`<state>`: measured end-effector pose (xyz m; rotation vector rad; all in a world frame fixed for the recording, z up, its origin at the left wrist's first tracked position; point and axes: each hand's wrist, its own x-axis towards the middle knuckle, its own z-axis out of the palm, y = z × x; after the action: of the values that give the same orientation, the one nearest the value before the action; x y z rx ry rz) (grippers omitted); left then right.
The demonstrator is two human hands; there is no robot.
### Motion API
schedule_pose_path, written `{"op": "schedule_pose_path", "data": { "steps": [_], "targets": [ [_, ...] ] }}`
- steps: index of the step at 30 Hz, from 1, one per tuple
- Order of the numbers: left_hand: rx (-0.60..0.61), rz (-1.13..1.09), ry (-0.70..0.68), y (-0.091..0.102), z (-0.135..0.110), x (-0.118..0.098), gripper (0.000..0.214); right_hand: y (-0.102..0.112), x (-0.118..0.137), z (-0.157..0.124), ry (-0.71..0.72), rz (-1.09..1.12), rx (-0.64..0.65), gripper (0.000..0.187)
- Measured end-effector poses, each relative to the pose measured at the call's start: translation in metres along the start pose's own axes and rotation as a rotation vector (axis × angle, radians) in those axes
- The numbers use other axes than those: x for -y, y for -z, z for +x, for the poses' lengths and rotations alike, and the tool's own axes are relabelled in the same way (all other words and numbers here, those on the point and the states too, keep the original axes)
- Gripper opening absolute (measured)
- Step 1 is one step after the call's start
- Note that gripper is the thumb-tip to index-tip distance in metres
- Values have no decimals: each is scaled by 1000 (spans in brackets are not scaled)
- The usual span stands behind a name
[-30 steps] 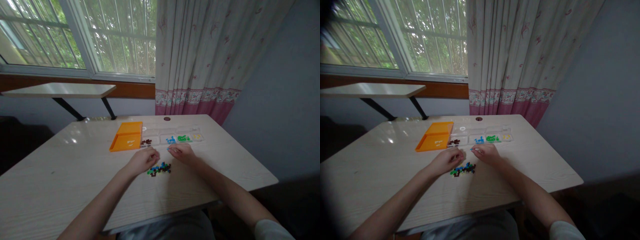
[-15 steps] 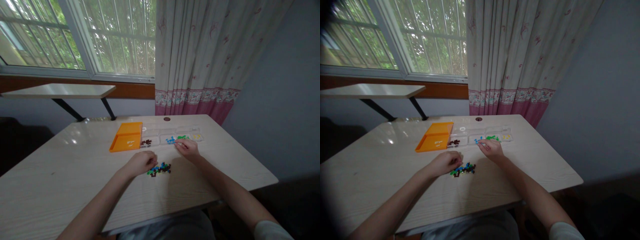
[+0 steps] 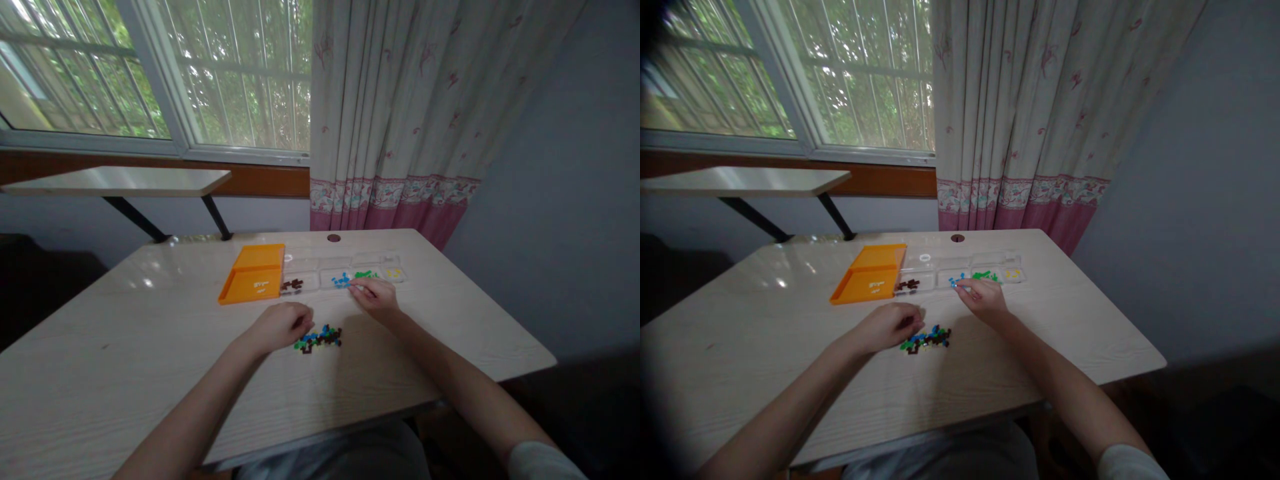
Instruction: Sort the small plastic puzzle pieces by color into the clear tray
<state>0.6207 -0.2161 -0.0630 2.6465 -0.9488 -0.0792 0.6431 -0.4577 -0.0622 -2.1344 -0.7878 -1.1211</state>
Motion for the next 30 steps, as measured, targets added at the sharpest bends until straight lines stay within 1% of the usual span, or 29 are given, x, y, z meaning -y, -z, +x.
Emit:
{"op": "schedule_pose_path", "data": {
  "steps": [6, 9, 11, 15, 18, 23, 30],
  "targets": [
    [1, -7, 12, 2, -1, -3, 21, -1, -1, -1, -5, -7, -8, 19],
    [8, -10, 16, 3, -1, -4, 19, -1, -2, -1, -34, 0, 19, 21],
    [9, 0, 16, 3, -1, -4, 18, -2, -4, 0, -88, -8, 66, 23],
    [5, 16, 19, 4, -1, -5, 16, -8, -11, -3, -297, -73, 194, 24],
    [9, 14, 22, 5, -1, -3, 15, -14, -19, -6, -399, -121, 239, 24],
    [3, 30, -1, 4, -1, -1, 15, -17, -28, -8, -437, -181, 249, 25],
    [11, 53, 0, 7, -2, -4, 15, -16, -31, -7, -493, -223, 261, 25]
  ]
}}
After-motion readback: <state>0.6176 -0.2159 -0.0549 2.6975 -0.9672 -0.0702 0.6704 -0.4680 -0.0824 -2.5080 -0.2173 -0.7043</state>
